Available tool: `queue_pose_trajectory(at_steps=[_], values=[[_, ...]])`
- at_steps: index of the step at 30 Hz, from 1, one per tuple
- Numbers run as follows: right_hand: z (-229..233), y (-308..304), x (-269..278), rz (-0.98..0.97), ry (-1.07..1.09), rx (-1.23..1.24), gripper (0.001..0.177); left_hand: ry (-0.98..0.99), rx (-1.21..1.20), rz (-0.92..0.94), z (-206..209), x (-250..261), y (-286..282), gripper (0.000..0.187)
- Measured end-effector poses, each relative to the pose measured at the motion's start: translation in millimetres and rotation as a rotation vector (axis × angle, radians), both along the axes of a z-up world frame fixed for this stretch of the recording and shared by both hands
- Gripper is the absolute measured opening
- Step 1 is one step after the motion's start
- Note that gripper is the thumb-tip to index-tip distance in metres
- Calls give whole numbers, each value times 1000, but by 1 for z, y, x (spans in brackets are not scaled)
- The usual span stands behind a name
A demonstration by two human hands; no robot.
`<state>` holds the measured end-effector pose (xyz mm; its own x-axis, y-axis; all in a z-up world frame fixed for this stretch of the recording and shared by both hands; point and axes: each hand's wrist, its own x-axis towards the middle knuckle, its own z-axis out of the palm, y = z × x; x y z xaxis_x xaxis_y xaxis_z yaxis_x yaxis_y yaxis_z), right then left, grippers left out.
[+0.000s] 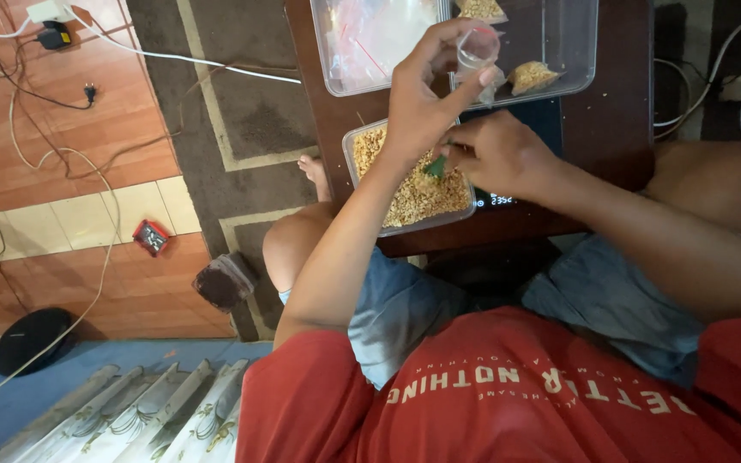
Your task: The person weighs and adjusts the amount of grain in small plastic bags using a digital scale and a spoon.
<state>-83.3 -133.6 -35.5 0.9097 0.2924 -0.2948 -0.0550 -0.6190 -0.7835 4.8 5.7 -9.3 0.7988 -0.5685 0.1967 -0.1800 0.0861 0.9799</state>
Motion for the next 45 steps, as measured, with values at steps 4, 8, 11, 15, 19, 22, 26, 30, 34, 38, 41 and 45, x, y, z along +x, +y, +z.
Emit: queue_pose_trajectory(at_steps=[4, 8, 11, 15, 19, 22, 26, 30, 34, 38, 41, 45], values=[[21, -6, 8, -118, 166, 144, 31, 23, -23, 21, 3, 1, 1, 33], [39, -13, 13, -113, 151, 85, 27, 21, 1, 29, 2, 2, 1, 32], [42, -14, 14, -130, 186, 74, 27, 21, 4, 30, 3, 2, 0, 32], [37, -12, 11, -160, 91, 138, 25, 23, 4, 19, 5, 1, 0, 33], [28, -11, 8, -183, 28, 181, 22, 30, -19, 11, 2, 3, 0, 32], [31, -12, 9, -186, 86, 171, 25, 7, -14, 32, -1, 4, 0, 33], [42, -16, 12, -206, 113, 129, 24, 18, 0, 24, -6, 5, 1, 36], [50, -37, 19, -241, 118, 250, 25, 45, 29, -3, 4, 4, 1, 34], [82, -55, 19, -343, 147, 229, 20, 27, 53, 1, 1, 3, -1, 33], [66, -82, 19, -397, -54, 368, 18, -79, 117, -26, -9, 3, -6, 31], [47, -102, 18, -370, -263, 482, 20, -139, 113, -90, -18, 0, -9, 37], [35, -119, 16, -351, -464, 480, 26, -207, 159, -184, -12, -3, -8, 53]])
